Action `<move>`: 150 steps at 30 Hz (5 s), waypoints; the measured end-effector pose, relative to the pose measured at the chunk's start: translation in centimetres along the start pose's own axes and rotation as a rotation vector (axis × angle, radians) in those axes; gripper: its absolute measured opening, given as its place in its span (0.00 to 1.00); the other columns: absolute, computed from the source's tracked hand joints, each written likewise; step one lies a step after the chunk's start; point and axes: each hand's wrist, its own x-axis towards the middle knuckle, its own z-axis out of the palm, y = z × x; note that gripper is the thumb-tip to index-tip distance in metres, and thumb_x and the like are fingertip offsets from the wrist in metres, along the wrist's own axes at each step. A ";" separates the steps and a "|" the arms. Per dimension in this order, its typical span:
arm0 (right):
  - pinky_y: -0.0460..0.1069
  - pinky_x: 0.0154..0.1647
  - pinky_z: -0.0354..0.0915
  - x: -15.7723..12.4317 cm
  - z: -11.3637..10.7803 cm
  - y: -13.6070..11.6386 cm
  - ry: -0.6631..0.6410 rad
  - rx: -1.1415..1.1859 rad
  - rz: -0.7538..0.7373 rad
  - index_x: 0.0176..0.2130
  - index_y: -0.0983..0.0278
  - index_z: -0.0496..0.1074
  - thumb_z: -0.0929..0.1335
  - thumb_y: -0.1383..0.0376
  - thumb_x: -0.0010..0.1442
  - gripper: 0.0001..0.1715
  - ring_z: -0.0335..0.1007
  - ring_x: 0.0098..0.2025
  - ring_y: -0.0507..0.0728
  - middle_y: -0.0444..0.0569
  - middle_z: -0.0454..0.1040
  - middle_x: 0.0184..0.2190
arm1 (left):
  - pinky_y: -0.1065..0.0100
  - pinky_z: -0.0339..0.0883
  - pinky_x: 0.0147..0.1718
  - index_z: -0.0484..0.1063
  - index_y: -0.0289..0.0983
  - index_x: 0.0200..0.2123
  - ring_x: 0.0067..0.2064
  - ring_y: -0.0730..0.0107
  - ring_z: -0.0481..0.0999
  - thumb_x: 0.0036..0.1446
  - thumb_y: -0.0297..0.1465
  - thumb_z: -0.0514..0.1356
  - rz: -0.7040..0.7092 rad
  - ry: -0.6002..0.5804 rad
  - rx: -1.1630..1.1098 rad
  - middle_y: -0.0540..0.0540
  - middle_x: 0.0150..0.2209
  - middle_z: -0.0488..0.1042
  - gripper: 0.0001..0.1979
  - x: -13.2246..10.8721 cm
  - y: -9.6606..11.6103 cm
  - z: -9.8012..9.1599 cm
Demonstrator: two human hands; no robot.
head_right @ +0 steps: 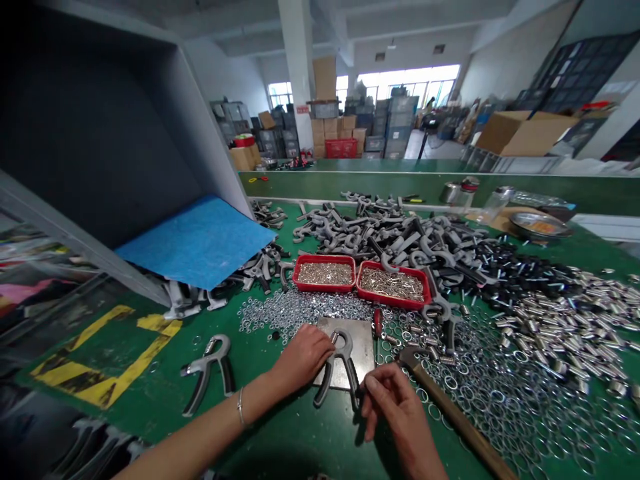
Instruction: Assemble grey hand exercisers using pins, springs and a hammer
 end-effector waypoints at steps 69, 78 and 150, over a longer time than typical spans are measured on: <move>0.49 0.27 0.68 0.2 -3.5 -4.0 -0.117 -1.139 -0.351 0.49 0.59 0.66 0.61 0.57 0.67 0.14 0.76 0.26 0.58 0.50 0.79 0.31 | 0.63 0.72 0.42 0.75 0.34 0.40 0.36 0.65 0.81 0.58 0.31 0.61 -0.493 0.095 -0.998 0.44 0.32 0.81 0.08 2.1 -5.5 -5.5; 0.50 0.30 0.70 1.8 -3.2 -1.9 -0.073 -1.219 -0.404 0.54 0.62 0.65 0.59 0.59 0.68 0.18 0.78 0.32 0.60 0.55 0.80 0.39 | 0.66 0.69 0.35 0.76 0.35 0.35 0.32 0.66 0.79 0.57 0.31 0.60 -0.539 -0.006 -0.974 0.46 0.29 0.79 0.07 -1.8 -5.1 -4.4; 0.52 0.41 0.66 8.0 -0.8 -5.9 -0.247 -1.031 -0.077 0.42 0.59 0.67 0.53 0.50 0.69 0.22 0.75 0.38 0.60 0.50 0.78 0.36 | 0.55 0.60 0.49 0.71 0.35 0.41 0.47 0.54 0.68 0.64 0.27 0.52 -0.102 -0.150 -0.067 0.40 0.43 0.72 0.08 -0.5 -1.1 -1.6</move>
